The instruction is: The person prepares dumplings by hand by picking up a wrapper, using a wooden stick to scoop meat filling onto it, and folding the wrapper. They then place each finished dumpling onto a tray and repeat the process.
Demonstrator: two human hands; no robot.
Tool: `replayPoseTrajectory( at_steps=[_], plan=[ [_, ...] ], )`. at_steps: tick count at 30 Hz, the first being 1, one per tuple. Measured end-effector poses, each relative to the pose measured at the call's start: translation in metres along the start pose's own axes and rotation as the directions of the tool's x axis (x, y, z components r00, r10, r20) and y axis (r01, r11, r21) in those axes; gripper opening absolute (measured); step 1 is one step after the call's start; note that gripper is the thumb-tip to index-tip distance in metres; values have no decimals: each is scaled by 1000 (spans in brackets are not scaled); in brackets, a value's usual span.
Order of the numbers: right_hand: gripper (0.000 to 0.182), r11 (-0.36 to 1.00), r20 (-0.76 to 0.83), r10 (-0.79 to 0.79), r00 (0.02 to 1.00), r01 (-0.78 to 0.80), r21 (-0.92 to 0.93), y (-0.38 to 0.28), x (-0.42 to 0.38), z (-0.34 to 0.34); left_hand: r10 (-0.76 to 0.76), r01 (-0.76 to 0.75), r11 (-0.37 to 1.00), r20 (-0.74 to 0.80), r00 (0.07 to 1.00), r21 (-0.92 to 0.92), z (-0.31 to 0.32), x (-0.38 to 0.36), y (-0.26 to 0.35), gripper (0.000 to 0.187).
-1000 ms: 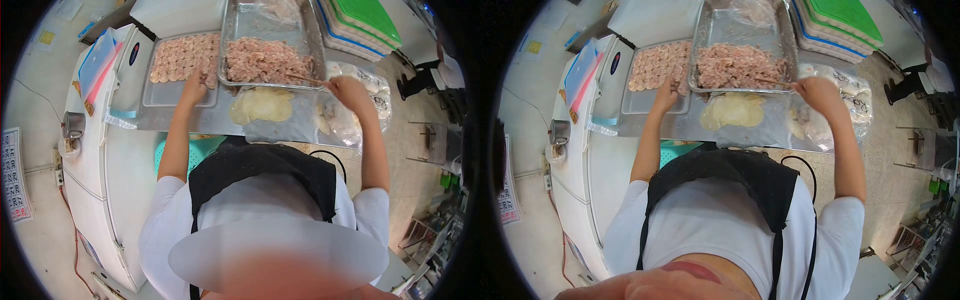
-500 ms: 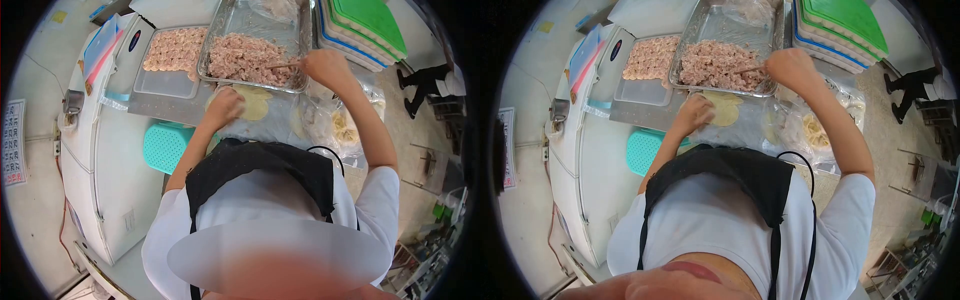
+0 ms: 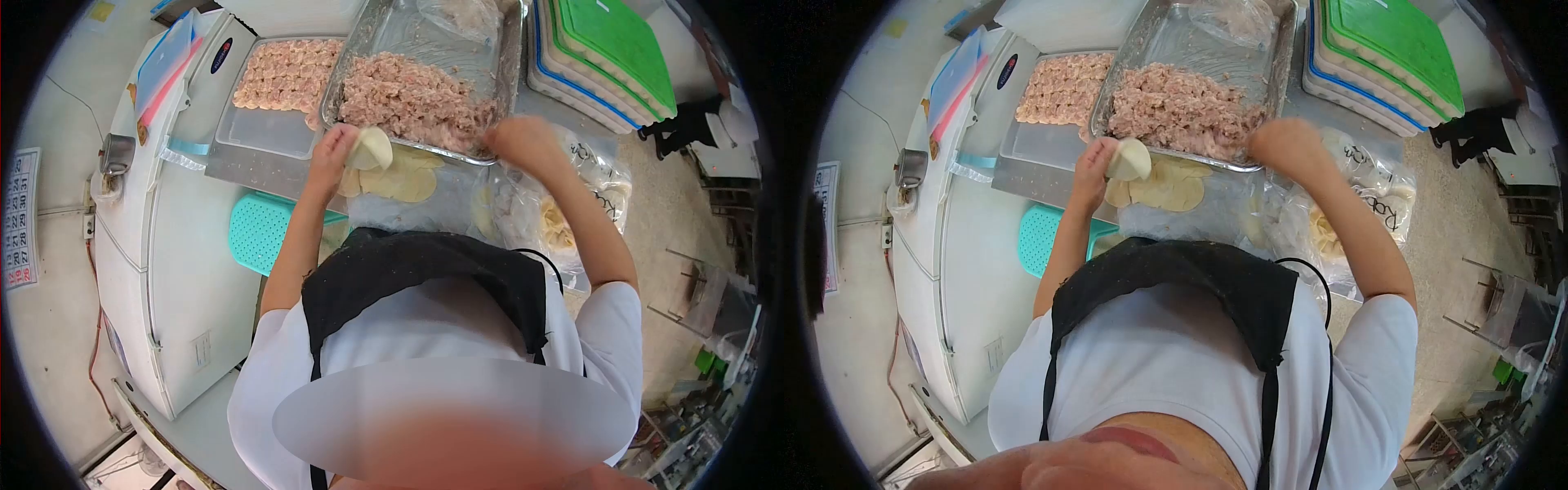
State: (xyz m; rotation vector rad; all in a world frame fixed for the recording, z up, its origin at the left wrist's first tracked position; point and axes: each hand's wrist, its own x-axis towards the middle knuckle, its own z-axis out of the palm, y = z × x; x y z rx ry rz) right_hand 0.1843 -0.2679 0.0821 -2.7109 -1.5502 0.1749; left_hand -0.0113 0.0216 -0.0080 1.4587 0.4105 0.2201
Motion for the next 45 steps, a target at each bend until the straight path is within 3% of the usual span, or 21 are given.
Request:
replayPoseTrajectory(
  at_steps=[1, 3, 6, 10, 12, 15, 17, 18, 19, 21, 24, 28, 30, 34, 37, 38, 39, 40, 42, 43, 45],
  plan=[
    [36, 999, 55, 18, 998, -20, 45, -13, -7, 14, -4, 4, 1000, 6, 1000, -2, 10, -4, 18, 23],
    [36, 995, 107, 44, 993, -53, 82, -23, -17, 22, -167, 189, 738, 96, 981, -648, 31, -9, 50, 32],
    [35, 909, 38, 142, 989, -145, 392, -21, -30, 25, -80, 132, 899, 140, 987, -417, 26, -1, 42, 38],
    [33, 623, -80, 292, 953, -126, 772, -30, -25, 19, -113, 169, 876, 148, 983, -452, 30, 23, 50, 36],
    [33, 528, -147, 372, 917, -78, 846, -40, -13, 5, -46, 82, 781, 74, 996, -619, 39, 45, 47, 38],
    [32, 303, 54, 404, 913, -189, 934, -59, 15, -16, 3, 170, 625, 220, 976, -762, 61, 62, 62, 46],
    [33, 395, -131, 383, 914, -34, 918, -68, 36, 19, 37, 171, 558, 230, 973, -812, 77, 60, 101, 56],
    [33, 594, -381, 372, 846, 98, 798, -80, 43, 26, 65, 163, 487, 222, 973, -858, 79, 60, 112, 66],
    [33, 595, -380, 383, 842, 90, 799, -78, 39, 24, 63, 175, 487, 234, 970, -856, 73, 65, 108, 66],
    [28, 854, -277, 255, 927, -81, 514, -76, 22, 3, 10, 193, 423, 217, 976, -885, 55, 83, 89, 78],
    [22, 933, -179, 307, 935, -259, 248, -99, 3, -42, -148, 168, 454, 112, 983, -875, 48, 91, 79, 83],
    [18, 967, -352, 203, 914, -129, 221, -97, 16, -27, -131, 247, 450, 210, 969, -858, 55, 84, 94, 81],
    [24, 972, -132, 235, 963, -235, 16, -89, 12, -54, -188, 212, 448, 140, 972, -869, 53, 91, 88, 79],
    [24, 989, -300, 148, 943, -133, 70, -100, 12, -58, -182, 169, 550, 80, 980, -818, 58, 79, 106, 78],
    [24, 987, -304, 84, 949, -36, 159, -77, 17, -49, -232, 109, 454, 1, 973, -884, 58, 77, 105, 71],
    [24, 962, -336, 54, 940, 41, 270, -70, 11, -63, -10, 217, 288, 223, 975, -933, 41, 87, 77, 64],
    [26, 920, -372, 32, 928, 119, 375, -62, 6, -71, 248, 361, 154, 390, 887, -920, 33, 94, 64, 60],
    [26, 918, -380, 17, 925, 137, 372, -56, 2, -73, 255, 346, 160, 377, 890, -925, 40, 80, 84, 60],
    [30, 703, -286, 208, 935, 60, 708, -47, -6, -75, 210, -93, 904, 245, 947, -417, 55, 45, 123, 63],
    [30, 702, -289, 193, 938, 74, 708, -45, -9, -79, 213, -102, 904, 230, 950, -414, 59, 41, 133, 63],
    [30, 664, -50, 105, 993, -33, 747, -43, -15, -92, 430, -495, 863, 365, 826, 103, 63, 35, 148, 57]
  ],
)
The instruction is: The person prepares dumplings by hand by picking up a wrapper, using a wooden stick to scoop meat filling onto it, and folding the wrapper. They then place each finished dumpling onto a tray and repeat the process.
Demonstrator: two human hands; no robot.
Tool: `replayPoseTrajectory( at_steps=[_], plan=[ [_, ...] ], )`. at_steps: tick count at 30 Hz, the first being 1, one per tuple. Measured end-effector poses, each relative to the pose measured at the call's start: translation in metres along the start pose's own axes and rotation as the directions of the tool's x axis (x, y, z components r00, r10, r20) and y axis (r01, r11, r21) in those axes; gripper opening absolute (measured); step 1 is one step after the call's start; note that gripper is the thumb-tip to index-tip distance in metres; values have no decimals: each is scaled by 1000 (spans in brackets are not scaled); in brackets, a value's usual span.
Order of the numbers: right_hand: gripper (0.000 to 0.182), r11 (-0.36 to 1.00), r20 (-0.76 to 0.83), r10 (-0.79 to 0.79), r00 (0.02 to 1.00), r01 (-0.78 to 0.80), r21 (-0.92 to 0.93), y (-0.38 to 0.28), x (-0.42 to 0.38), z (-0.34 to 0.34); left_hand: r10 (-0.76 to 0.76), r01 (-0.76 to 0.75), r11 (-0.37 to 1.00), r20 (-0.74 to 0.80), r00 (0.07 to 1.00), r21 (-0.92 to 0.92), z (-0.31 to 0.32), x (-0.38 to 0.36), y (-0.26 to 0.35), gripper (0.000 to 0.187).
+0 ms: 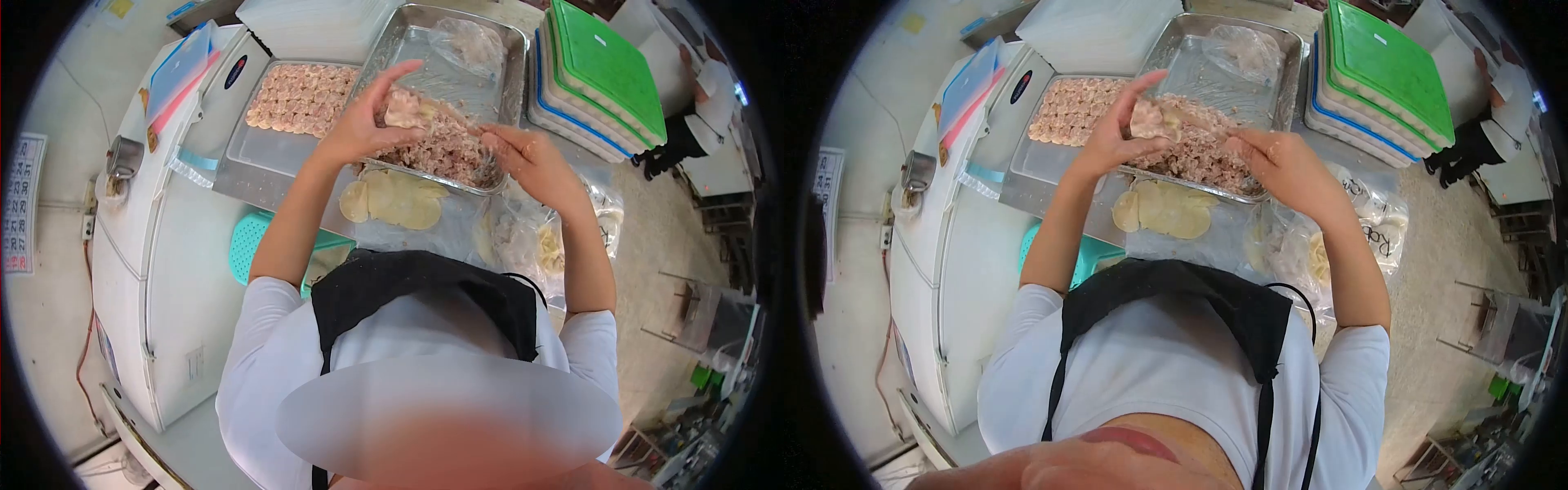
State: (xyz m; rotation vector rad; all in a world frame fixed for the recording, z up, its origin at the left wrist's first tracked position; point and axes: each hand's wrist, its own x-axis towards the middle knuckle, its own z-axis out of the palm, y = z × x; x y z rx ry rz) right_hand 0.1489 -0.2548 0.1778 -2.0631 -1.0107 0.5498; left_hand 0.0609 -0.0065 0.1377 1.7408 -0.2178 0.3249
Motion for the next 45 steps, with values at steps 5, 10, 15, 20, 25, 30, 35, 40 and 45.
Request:
replayPoseTrajectory(
  at_steps=[5, 10, 15, 20, 25, 30, 35, 40, 45],
  plan=[
    [29, 952, -71, -298, 952, 291, -94, 24, -1, 16, -120, 30, 961, 313, 942, 275, -17, 19, -1, 46],
    [27, 895, 21, -434, 901, 434, -106, 75, 24, 20, -172, 6, 875, 298, 939, 485, -11, 9, -24, 50],
    [32, 862, -136, -295, 946, 202, -465, 54, 13, 31, -334, 268, 877, 106, 936, 399, -14, 3, -87, 59],
    [30, 744, -1, -113, 994, 84, -663, 124, 36, 38, -449, 370, 765, 23, 893, 528, -18, -12, -77, 61],
    [27, 954, -127, -186, 974, 148, -261, 71, 3, -3, -135, 127, 938, 1, 991, 324, -10, -20, -20, 47],
    [25, 938, 14, -328, 944, 328, -114, 33, 7, 32, -52, -118, 895, 364, 930, 430, -23, -17, -11, 37],
    [22, 775, -122, -326, 937, 191, -602, -16, -2, 44, -225, 115, 908, 237, 945, 402, -48, -37, -39, 42],
    [25, 725, -80, -246, 966, 129, -676, -59, 5, 57, -186, 112, 925, 176, 967, 364, -77, -53, -50, 41],
    [29, 905, -121, -231, 965, 168, -390, -70, 34, 121, -52, 24, 974, 120, 991, 224, -129, -80, -38, 43]
  ],
)
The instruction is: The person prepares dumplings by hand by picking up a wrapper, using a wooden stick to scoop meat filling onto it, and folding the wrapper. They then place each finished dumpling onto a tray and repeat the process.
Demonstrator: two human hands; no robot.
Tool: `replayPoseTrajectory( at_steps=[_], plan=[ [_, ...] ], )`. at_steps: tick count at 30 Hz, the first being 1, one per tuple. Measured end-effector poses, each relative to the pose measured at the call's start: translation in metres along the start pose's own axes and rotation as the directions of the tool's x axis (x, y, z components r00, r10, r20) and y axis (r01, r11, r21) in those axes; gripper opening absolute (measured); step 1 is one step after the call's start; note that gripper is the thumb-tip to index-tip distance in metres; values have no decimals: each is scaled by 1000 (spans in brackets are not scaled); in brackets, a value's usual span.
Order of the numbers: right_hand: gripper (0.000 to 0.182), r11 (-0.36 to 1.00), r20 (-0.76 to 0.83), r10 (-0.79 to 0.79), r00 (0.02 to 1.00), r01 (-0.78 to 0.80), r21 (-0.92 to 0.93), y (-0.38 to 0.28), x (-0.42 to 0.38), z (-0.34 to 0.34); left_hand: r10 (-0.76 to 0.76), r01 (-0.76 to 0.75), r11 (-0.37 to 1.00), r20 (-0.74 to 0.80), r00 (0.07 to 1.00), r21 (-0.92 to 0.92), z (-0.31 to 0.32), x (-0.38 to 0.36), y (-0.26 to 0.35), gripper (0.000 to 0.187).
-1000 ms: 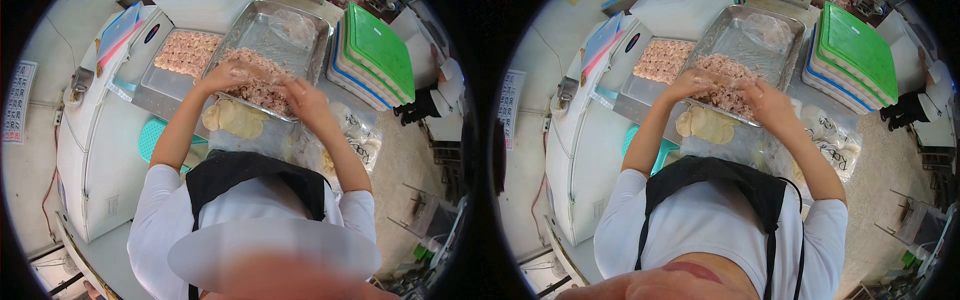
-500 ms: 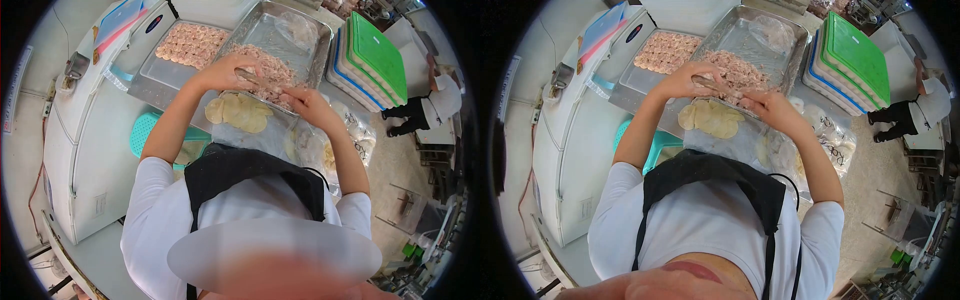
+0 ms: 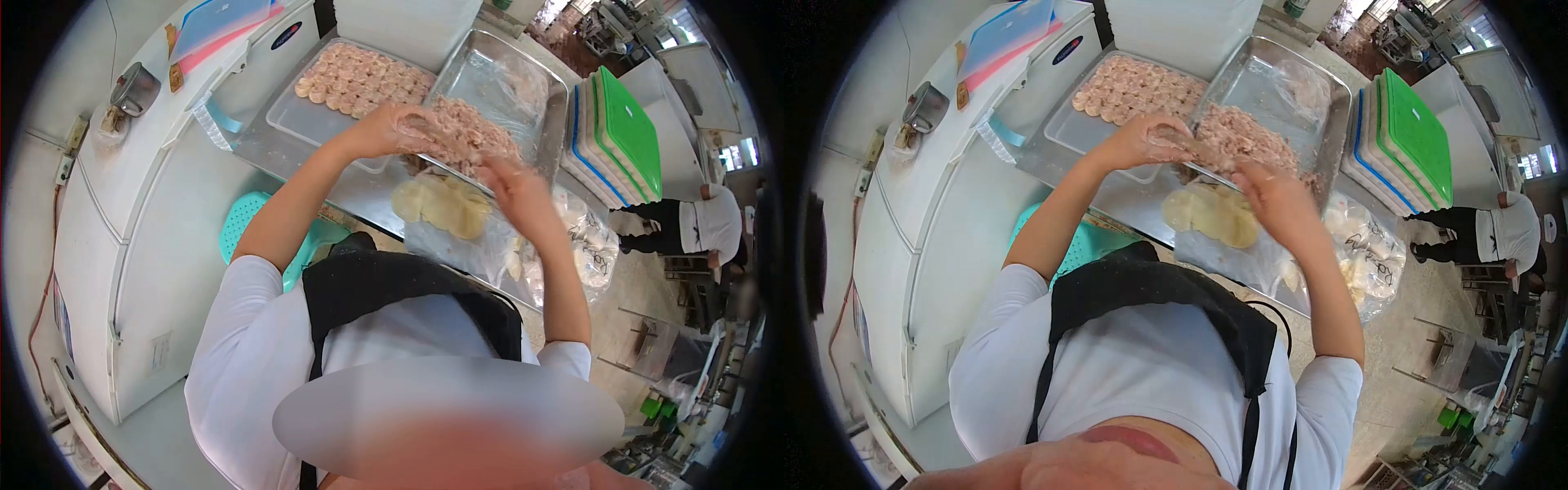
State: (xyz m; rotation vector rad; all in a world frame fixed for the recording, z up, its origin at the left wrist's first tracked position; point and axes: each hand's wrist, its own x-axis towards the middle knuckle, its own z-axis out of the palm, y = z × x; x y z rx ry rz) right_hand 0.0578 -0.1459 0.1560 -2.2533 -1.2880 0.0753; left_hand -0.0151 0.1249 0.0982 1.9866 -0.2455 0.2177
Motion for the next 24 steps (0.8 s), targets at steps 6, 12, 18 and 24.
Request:
replayPoseTrajectory(
  at_steps=[6, 12, 18, 24],
  plan=[
    [30, 985, 149, 158, 976, -146, -87, -22, 24, 43, -136, 105, 974, 148, 980, 201, -77, -40, -24, 46],
    [31, 849, -150, 519, 842, -487, 207, -17, -28, 41, -82, 97, 895, -55, 995, 436, -91, -80, -137, 48],
    [32, 638, -185, 751, 633, -626, 447, -14, -90, 46, -184, 209, 912, -102, 978, 354, -45, -54, -135, 63],
    [30, 625, -121, 768, 629, -693, 359, -11, -93, 38, -57, 124, 901, -171, 984, 415, -11, -35, -146, 53]
  ],
)
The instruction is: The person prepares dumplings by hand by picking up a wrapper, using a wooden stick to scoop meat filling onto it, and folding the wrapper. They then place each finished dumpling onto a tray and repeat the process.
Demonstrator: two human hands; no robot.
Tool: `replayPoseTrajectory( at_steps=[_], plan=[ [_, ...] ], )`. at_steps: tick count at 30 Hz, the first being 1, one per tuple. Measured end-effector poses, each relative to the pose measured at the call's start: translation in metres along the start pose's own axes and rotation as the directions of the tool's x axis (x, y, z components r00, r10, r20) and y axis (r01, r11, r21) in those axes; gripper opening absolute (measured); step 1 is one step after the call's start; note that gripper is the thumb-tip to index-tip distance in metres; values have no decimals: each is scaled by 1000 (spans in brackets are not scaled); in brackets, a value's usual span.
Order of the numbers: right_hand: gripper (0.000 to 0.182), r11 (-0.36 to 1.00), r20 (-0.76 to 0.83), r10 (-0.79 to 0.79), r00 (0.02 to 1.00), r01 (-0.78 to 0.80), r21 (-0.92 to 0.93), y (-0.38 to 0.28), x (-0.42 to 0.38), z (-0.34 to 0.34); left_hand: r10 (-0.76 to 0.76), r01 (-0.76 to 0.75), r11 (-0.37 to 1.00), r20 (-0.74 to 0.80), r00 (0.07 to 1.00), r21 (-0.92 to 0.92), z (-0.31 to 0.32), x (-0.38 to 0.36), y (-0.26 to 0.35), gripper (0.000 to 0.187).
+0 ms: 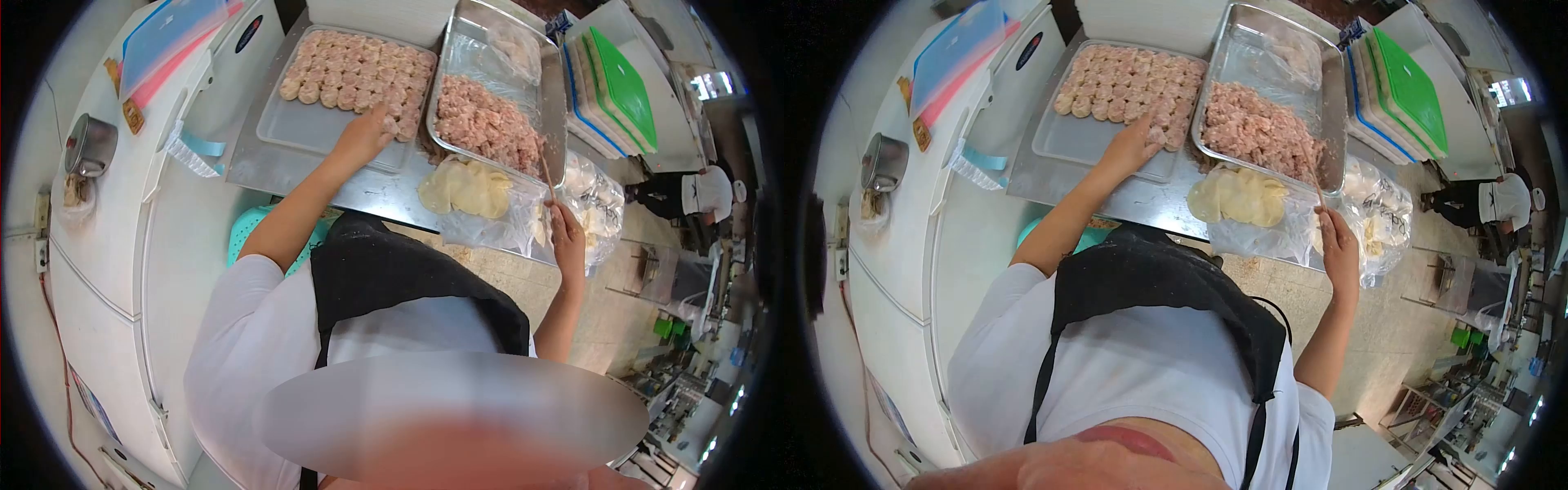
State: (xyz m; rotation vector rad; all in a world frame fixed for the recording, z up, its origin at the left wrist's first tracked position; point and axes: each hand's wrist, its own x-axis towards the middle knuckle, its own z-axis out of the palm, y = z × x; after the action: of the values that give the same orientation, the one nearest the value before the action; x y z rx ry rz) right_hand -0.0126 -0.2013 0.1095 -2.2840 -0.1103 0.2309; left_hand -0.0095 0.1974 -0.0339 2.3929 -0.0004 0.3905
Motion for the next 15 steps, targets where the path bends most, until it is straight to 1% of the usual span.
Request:
replayPoseTrajectory(
  at_steps=[1, 2, 3, 4, 5, 6, 7, 8, 9, 10, 11, 12, 13, 14, 15],
  plan=[
    [30, 994, 56, -6, 998, 12, -112, -1, 7, -3, 5, -5, 1000, 10, 1000, 2, 3, 3, 1, 53],
    [30, 976, 72, -37, 997, 52, -214, -2, 15, -8, 6, -6, 1000, 24, 1000, 19, 5, 6, 1, 55],
    [30, 978, 63, -27, 998, 40, -206, -1, 27, -17, 9, -10, 999, 40, 999, 37, 7, 8, 2, 57],
    [30, 863, 83, -137, 987, 160, -479, 0, 41, -29, 22, -24, 999, 53, 998, 40, 8, 7, 1, 57],
    [30, 661, 134, -229, 964, 256, -706, 1, 55, -43, 37, -40, 997, 51, 998, 65, 8, 4, -1, 64],
    [31, 581, 175, -221, 959, 274, -766, 0, 69, -59, 50, -55, 994, 48, 998, 90, 10, 0, 1, 72],
    [33, 494, 219, -210, 953, 297, -818, -2, 85, -76, 59, -64, 994, 59, 997, 93, 7, -4, 11, 72],
    [33, 503, 212, -207, 955, 290, -814, -5, 101, -87, -18, 7, 986, 69, 997, 165, -3, -9, 30, 67],
    [31, 427, 262, -123, 957, 289, -857, -10, 116, -92, -100, 81, 968, 73, 992, 238, -10, -13, 49, 63],
    [29, 346, 309, -34, 951, 301, -889, -7, 132, -96, -103, 81, 966, 79, 992, 245, -9, -13, 70, 63],
    [26, 285, 363, -228, 903, 419, -862, 25, 153, -87, -44, 38, 978, 25, 999, 204, -6, -12, 92, 55],
    [23, 201, 411, -410, 814, 521, -830, 58, 166, -77, 11, -6, 986, -32, 999, 165, 3, -11, 110, 48],
    [17, 258, 453, -310, 836, 533, -806, 44, 156, -49, 5, 1, 985, -31, 1000, 174, 17, -12, 125, 48],
    [14, 220, 469, -627, 622, 719, -659, 66, 153, -38, 28, -28, 1000, 19, 999, 0, 35, -12, 137, 42],
    [15, 199, 499, -541, 677, 680, -706, 53, 135, -30, 56, -45, 983, 60, 997, -177, 52, -12, 148, 36]
  ],
)
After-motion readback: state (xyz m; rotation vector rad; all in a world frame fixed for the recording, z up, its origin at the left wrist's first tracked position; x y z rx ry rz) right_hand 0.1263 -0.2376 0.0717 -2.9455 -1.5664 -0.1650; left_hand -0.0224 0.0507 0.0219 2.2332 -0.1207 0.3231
